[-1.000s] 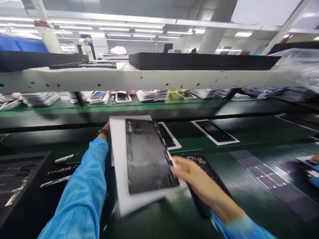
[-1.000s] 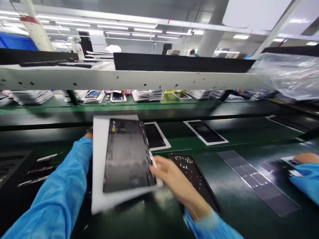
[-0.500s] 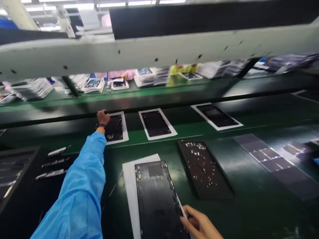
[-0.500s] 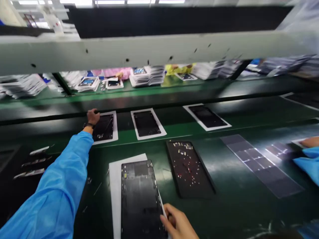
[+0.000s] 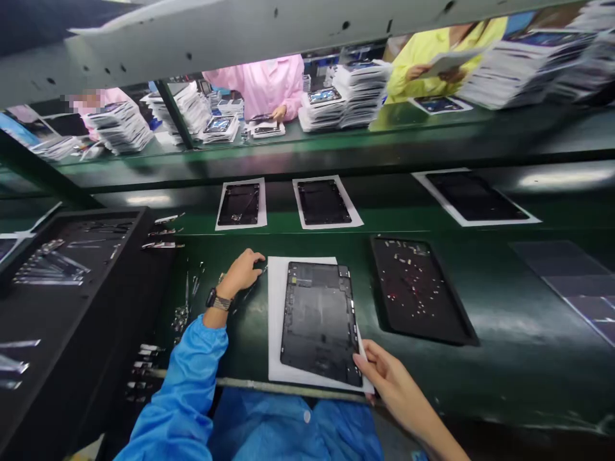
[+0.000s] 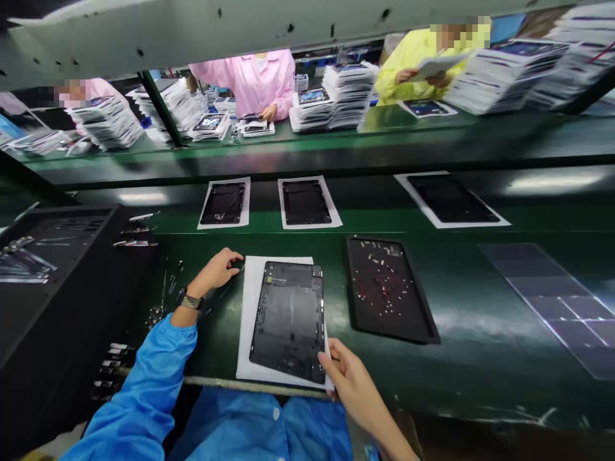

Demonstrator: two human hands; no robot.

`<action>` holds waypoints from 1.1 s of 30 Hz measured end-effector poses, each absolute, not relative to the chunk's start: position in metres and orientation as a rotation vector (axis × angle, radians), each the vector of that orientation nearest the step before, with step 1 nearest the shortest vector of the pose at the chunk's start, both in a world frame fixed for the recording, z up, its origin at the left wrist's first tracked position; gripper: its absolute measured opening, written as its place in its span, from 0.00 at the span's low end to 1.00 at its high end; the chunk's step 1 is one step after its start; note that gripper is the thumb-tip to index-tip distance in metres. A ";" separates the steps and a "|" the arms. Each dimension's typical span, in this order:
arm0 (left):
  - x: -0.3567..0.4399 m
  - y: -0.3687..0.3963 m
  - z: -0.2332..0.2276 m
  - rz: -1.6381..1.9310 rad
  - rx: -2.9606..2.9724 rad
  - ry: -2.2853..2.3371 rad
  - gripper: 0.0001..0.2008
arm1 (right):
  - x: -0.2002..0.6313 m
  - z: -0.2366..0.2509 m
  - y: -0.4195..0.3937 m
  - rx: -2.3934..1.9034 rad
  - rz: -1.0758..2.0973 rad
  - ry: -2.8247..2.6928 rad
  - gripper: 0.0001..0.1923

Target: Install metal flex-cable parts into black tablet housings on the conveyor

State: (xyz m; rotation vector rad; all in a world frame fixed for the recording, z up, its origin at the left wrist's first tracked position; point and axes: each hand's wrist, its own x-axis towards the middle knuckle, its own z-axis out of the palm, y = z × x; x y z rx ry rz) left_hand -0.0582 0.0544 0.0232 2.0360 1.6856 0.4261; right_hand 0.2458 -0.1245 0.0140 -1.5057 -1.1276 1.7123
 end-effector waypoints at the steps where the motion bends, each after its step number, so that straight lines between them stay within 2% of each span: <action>1: -0.055 0.049 0.019 0.433 2.046 1.674 0.16 | 0.246 0.013 -0.127 -1.488 1.696 -1.123 0.31; 4: -0.044 0.046 0.014 0.463 2.083 1.639 0.15 | 0.247 0.012 -0.131 -1.471 1.639 -1.120 0.29; 8: -0.036 0.054 0.017 0.491 2.114 1.606 0.08 | 0.252 0.007 -0.134 -1.505 1.614 -1.180 0.27; 11: -0.042 0.056 0.021 0.499 2.079 1.634 0.08 | 0.255 0.005 -0.132 -1.576 1.593 -1.301 0.24; 17: -0.084 0.060 0.040 0.597 1.928 1.855 0.04 | 0.261 0.015 -0.125 -1.821 1.020 -1.883 0.12; 20: -0.101 0.060 0.056 0.689 1.812 1.923 0.03 | 0.262 0.018 -0.127 -1.939 0.840 -1.944 0.06; 23: -0.105 0.052 0.076 0.870 1.686 1.961 0.03 | 0.260 0.016 -0.132 -1.955 0.707 -1.938 0.05; 28: -0.086 0.022 0.107 1.344 1.371 1.589 0.09 | 0.252 0.009 -0.135 -1.823 0.691 -2.029 0.02; 33: -0.046 -0.019 0.093 1.282 1.140 1.270 0.13 | 0.244 0.004 -0.132 -1.841 0.600 -1.973 0.02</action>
